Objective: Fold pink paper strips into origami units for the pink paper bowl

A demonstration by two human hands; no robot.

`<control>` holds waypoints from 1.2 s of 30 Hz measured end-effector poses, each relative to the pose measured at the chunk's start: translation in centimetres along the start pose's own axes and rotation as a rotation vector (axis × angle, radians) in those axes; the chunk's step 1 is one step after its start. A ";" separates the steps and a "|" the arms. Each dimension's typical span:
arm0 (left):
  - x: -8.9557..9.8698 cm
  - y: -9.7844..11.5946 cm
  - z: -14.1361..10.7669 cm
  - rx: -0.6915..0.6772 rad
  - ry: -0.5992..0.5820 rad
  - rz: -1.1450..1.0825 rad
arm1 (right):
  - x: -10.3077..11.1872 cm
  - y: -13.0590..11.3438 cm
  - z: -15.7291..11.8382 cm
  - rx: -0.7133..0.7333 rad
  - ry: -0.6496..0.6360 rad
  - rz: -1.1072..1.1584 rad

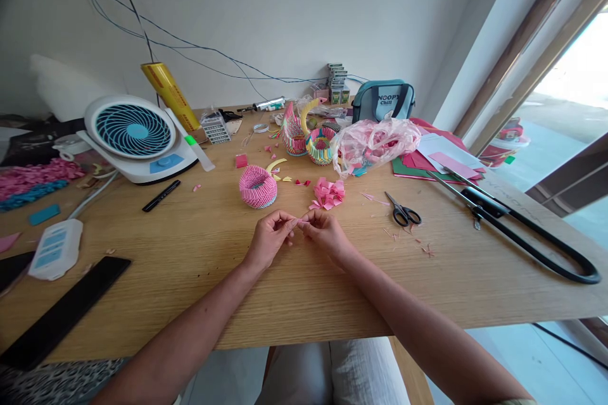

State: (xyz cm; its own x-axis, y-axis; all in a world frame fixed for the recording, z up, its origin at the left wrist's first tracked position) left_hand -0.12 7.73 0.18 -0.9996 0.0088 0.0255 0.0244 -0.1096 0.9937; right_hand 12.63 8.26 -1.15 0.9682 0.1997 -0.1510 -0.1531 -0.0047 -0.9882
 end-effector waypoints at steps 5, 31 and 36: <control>-0.4 -0.3 -0.4 0.140 -0.008 -0.169 | 0.3 0.1 -0.1 -0.049 0.043 0.087; -1.0 -1.4 -1.0 0.301 -0.013 -0.362 | -0.3 0.0 -0.7 -0.070 0.009 0.201; -1.4 -1.2 -1.0 0.310 -0.064 -0.373 | -0.3 -0.2 -0.8 -0.080 0.020 0.206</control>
State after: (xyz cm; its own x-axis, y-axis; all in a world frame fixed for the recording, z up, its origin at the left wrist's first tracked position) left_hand 1.23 6.83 -1.13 -0.9384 0.0531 -0.3414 -0.3232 0.2138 0.9219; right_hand 12.53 7.39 -0.98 0.9219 0.1671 -0.3495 -0.3326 -0.1213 -0.9352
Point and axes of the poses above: each hand's wrist, its own z-axis towards the middle knuckle, its own x-axis out of the back of the hand, y = z × x, the point moved 8 cm from there along z, towards the middle knuckle, and after that the axes turned 3 degrees about y, right-handed, at the moved point
